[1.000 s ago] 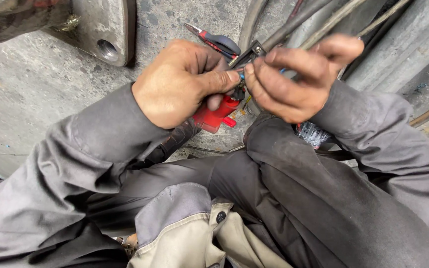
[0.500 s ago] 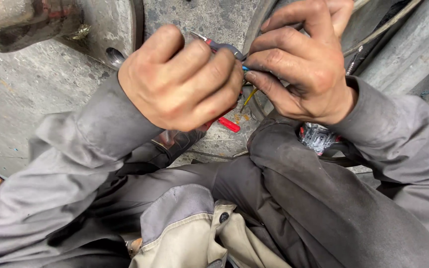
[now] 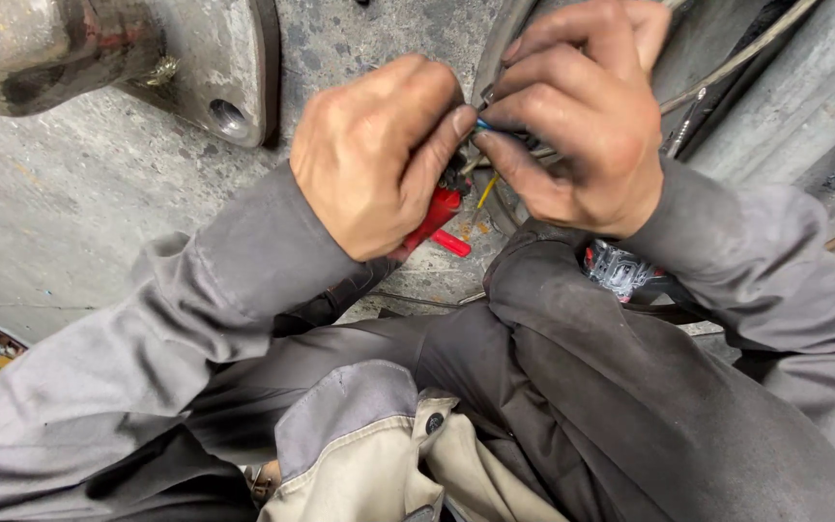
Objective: Wiring an industrial power plug using a power drill and handling individual wires.
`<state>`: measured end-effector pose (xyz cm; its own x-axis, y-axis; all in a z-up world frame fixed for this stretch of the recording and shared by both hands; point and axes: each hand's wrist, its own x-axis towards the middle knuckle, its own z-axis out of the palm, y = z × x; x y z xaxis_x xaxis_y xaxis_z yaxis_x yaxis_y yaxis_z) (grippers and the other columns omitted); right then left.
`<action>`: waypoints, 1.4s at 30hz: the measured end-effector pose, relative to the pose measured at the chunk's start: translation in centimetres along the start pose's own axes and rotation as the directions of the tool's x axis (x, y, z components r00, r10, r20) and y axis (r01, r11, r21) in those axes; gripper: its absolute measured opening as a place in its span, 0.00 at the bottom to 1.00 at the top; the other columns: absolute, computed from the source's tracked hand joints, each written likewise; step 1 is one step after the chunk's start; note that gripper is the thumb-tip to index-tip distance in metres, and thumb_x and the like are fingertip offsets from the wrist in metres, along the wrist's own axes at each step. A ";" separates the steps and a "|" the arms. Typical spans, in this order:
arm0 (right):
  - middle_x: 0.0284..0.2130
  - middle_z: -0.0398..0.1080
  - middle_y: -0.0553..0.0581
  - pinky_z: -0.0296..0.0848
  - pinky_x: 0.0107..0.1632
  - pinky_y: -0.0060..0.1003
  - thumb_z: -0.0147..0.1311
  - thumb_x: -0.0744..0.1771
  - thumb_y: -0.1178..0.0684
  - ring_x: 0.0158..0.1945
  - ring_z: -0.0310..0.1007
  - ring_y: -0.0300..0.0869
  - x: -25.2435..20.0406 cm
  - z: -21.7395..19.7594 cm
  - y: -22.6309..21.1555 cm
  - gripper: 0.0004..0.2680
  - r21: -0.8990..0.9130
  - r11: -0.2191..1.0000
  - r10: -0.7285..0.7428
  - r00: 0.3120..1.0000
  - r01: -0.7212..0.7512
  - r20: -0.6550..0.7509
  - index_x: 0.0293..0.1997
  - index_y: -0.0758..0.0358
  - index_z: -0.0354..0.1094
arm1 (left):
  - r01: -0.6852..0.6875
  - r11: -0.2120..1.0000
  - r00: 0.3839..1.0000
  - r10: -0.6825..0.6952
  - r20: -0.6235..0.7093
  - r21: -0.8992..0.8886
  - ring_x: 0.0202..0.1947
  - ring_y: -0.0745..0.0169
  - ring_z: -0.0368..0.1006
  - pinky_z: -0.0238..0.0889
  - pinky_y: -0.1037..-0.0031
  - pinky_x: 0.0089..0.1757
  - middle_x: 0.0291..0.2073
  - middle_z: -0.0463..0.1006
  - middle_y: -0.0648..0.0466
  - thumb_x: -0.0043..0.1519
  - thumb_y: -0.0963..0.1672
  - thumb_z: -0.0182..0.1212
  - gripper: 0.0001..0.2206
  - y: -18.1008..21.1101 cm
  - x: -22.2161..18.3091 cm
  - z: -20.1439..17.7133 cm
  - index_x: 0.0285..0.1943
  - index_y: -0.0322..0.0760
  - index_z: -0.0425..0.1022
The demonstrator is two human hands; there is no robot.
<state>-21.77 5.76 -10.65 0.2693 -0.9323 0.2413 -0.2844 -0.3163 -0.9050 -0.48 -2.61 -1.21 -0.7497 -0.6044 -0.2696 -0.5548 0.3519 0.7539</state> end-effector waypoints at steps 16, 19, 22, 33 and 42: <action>0.46 0.75 0.46 0.51 0.54 0.50 0.60 0.65 0.55 0.54 0.70 0.41 -1.6 -0.7 -1.4 0.08 -0.446 0.856 -0.292 0.957 0.261 0.001 0.48 0.60 0.79 | 0.371 0.915 0.920 -0.385 -0.073 -0.156 0.23 0.59 0.70 0.63 0.69 0.30 0.22 0.72 0.50 0.60 0.45 0.73 0.15 1.9 -1.0 0.5 0.33 0.30 0.72; 0.48 0.74 0.46 0.51 0.55 0.51 0.59 0.65 0.55 0.56 0.70 0.41 -1.7 -1.2 -1.8 0.08 -0.439 0.859 -0.278 0.960 0.262 0.030 0.48 0.60 0.77 | 0.007 0.993 0.953 -0.042 -0.301 -0.117 0.46 0.35 0.71 0.66 0.59 0.50 0.45 0.71 0.35 0.45 0.52 0.80 0.39 2.3 -1.4 0.9 0.56 0.23 0.61; 0.49 0.74 0.44 0.51 0.56 0.50 0.58 0.66 0.55 0.57 0.69 0.41 -2.0 -1.5 -1.8 0.07 -0.429 0.858 -0.272 0.958 0.282 0.088 0.48 0.59 0.75 | 0.267 0.936 0.954 -0.291 -0.077 -0.229 0.45 0.42 0.77 0.69 0.66 0.45 0.47 0.77 0.41 0.48 0.47 0.79 0.38 1.8 -2.5 2.2 0.62 0.24 0.61; 0.35 0.77 0.35 0.52 0.51 0.43 0.58 0.61 0.46 0.45 0.72 0.26 2.7 -3.8 -4.5 0.05 -0.628 0.598 -0.321 0.867 0.498 0.381 0.35 0.45 0.79 | 0.338 0.885 0.941 -0.314 0.125 -0.322 0.41 0.49 0.80 0.72 0.67 0.44 0.40 0.78 0.46 0.56 0.44 0.77 0.22 -0.2 -3.5 3.0 0.54 0.31 0.70; 0.34 0.76 0.34 0.56 0.49 0.42 0.58 0.61 0.47 0.45 0.72 0.27 3.1 -3.5 -4.9 0.04 -0.678 0.548 -0.278 0.871 0.491 0.406 0.31 0.45 0.78 | 0.316 0.910 0.947 -0.321 0.027 -0.269 0.43 0.43 0.77 0.71 0.64 0.45 0.41 0.76 0.44 0.56 0.43 0.76 0.23 0.7 -3.7 3.0 0.54 0.31 0.69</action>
<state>-22.81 3.84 -4.26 0.6872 -0.6526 0.3191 -0.6470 -0.7496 -0.1399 0.74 2.04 -1.49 -0.5410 -0.6661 -0.5134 -0.6448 -0.0634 0.7617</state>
